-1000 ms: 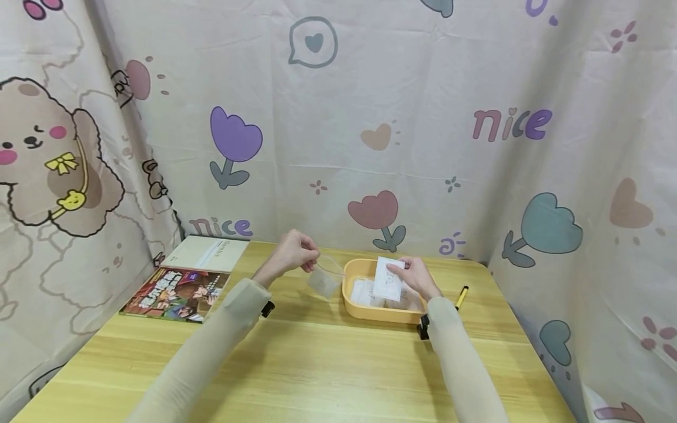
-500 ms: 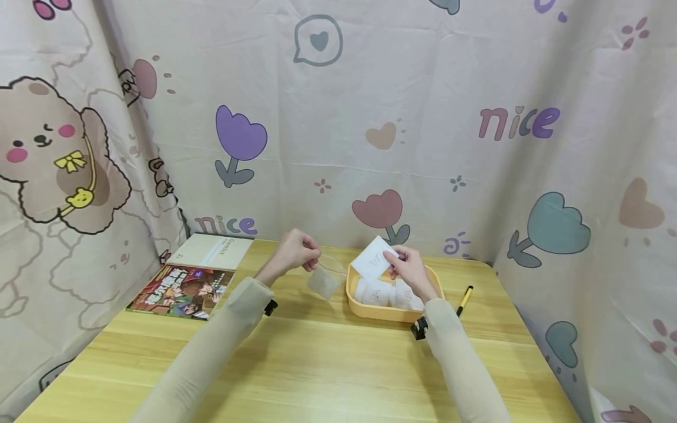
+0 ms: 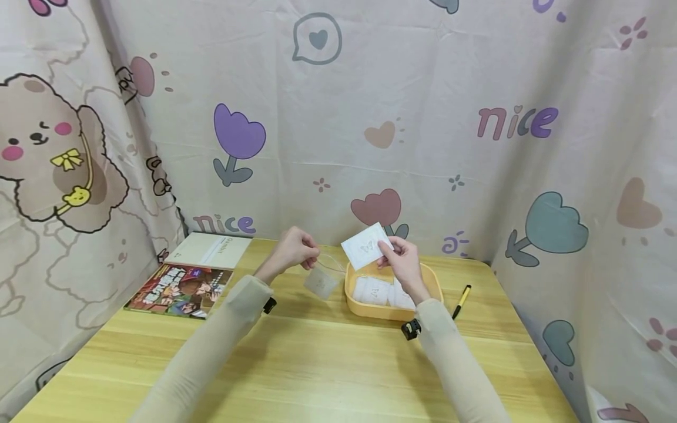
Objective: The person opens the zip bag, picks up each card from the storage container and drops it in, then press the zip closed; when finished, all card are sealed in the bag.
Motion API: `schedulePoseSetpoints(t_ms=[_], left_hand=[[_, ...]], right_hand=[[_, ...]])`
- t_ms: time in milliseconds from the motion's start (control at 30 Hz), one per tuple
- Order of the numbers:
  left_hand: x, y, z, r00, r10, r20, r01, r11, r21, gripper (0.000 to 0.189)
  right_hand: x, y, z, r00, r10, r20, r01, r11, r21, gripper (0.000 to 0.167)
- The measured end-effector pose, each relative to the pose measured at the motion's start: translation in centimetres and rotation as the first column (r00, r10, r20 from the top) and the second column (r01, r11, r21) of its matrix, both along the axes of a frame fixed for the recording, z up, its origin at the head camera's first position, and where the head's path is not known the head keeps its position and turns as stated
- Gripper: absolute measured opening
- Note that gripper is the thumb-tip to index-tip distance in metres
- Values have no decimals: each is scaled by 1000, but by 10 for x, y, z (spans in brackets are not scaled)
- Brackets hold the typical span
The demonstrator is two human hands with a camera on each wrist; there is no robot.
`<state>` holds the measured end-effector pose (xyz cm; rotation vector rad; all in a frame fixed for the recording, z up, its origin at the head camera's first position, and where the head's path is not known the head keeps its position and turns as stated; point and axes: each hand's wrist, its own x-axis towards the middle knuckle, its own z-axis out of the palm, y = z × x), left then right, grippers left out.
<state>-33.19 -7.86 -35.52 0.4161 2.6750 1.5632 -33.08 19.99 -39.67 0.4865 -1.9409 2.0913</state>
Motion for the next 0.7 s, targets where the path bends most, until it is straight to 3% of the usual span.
schedulePoseSetpoints(t_ms=[367,700], left_hand=[[1,0,1,1000,-4,21,4,1000,-7,10],[2,3,3,1000,7,16,-6,1000,-27,10]], right_hand=[[8,-15,2,997,53,-55,-55,998,-35,25],[11,-23,-4,994,90,-55,-86,994,68,31]])
